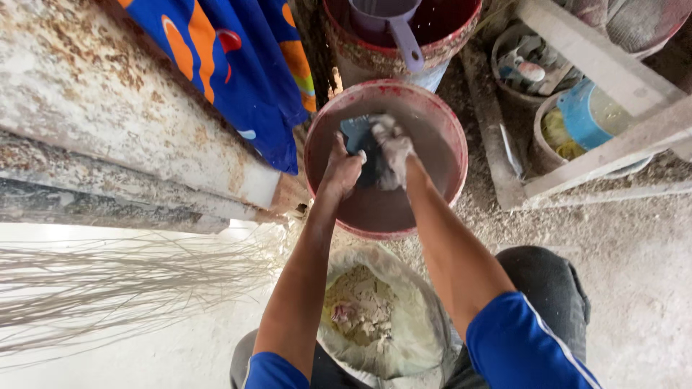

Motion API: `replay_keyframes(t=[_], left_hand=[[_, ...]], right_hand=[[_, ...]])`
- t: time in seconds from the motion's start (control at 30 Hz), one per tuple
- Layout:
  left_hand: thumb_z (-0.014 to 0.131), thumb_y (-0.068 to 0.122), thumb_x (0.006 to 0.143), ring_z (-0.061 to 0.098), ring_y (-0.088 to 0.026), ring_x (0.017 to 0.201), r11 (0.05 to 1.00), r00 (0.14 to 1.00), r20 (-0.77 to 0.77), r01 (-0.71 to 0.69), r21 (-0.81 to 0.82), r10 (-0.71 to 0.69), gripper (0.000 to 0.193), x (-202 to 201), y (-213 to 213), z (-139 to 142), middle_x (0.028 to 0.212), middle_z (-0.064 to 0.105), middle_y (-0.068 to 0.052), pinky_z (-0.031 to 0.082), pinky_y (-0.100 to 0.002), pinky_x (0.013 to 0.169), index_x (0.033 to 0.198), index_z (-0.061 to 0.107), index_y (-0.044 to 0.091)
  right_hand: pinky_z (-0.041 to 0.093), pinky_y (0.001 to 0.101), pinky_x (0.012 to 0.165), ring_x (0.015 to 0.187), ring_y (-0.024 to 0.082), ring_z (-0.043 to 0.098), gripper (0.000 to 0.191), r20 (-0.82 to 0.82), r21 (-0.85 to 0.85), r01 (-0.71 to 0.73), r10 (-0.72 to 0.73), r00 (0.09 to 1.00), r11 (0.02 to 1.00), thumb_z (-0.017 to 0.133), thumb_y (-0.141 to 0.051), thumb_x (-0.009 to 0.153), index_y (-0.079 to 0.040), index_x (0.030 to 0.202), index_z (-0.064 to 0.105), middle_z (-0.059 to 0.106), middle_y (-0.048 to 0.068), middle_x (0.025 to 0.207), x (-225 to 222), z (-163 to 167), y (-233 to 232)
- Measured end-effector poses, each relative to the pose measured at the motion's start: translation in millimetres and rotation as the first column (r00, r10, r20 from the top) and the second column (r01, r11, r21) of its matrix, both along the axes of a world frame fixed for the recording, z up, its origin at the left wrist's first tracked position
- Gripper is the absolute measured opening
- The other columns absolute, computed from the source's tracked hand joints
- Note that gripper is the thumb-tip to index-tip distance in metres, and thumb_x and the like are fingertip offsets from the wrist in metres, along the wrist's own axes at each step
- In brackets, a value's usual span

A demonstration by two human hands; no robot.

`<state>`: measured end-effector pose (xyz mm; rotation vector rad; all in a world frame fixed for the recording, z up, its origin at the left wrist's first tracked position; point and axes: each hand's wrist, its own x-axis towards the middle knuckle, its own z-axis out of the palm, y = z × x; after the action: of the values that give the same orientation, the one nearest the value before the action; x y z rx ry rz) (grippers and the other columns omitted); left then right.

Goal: The person applies white plaster to grooved molding strips on a workbench, spreading the compound with a sponge trowel along the profiles and smoothing it by hand. They then rinse the sponge in a bucket of water, wring out a blue cloth, and wipe the work surface.

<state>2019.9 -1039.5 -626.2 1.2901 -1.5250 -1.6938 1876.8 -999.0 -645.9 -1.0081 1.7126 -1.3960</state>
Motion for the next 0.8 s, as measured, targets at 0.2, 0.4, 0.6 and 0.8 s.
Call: replay_keyframes(t=[0.2, 0.4, 0.6, 0.8], left_hand=[[0.071, 0.031, 0.096, 0.064, -0.019, 0.097, 0.990, 0.970, -0.198, 0.138, -0.029, -0.141, 0.048, 3, -5, -12, 0.113, 0.072, -0.013, 0.051, -0.035, 0.083, 0.126, 0.071, -0.006], [0.063, 0.052, 0.095, 0.066, -0.043, 0.123, 0.975, 0.822, 0.548, -0.043, -0.216, 0.157, 0.061, 10, -2, -6, 0.117, 0.071, -0.031, 0.051, -0.046, 0.106, 0.113, 0.071, -0.005], [0.087, 0.029, 0.057, 0.048, -0.055, 0.124, 0.724, 0.867, 0.321, -0.063, -0.687, 0.380, 0.092, 12, 8, -3, 0.130, 0.055, -0.042, 0.039, -0.054, 0.101, 0.131, 0.054, -0.014], [0.079, 0.035, 0.086, 0.061, -0.042, 0.127, 0.907, 0.874, 0.480, 0.262, -0.329, -0.078, 0.062, 6, 1, -16, 0.128, 0.067, -0.027, 0.046, -0.044, 0.111, 0.133, 0.059, -0.001]], right_hand=[[0.049, 0.0370, 0.102, 0.120, 0.025, 0.064, 0.038, -0.022, 0.051, 0.304, -0.303, 0.953, 0.951, 0.068, -0.027, 0.100, -0.010, 0.134, 0.063, 0.069, 0.011, 0.132, -19, -3, 2], [0.050, 0.0399, 0.101, 0.119, 0.030, 0.066, 0.042, -0.102, 0.023, 0.434, -0.430, 0.897, 0.901, 0.070, -0.027, 0.098, -0.004, 0.133, 0.063, 0.070, 0.017, 0.130, -18, 3, -4], [0.049, 0.0439, 0.103, 0.122, 0.036, 0.064, 0.057, -0.237, 0.152, 0.273, -0.233, 0.943, 0.950, 0.063, -0.037, 0.097, -0.006, 0.144, 0.051, 0.063, 0.020, 0.136, -16, 6, -5], [0.035, 0.0468, 0.118, 0.142, 0.044, 0.042, 0.066, -0.612, 0.512, 0.102, 0.280, 0.739, 0.853, 0.051, -0.049, 0.106, -0.019, 0.162, 0.036, 0.041, 0.025, 0.158, -3, 0, -15]])
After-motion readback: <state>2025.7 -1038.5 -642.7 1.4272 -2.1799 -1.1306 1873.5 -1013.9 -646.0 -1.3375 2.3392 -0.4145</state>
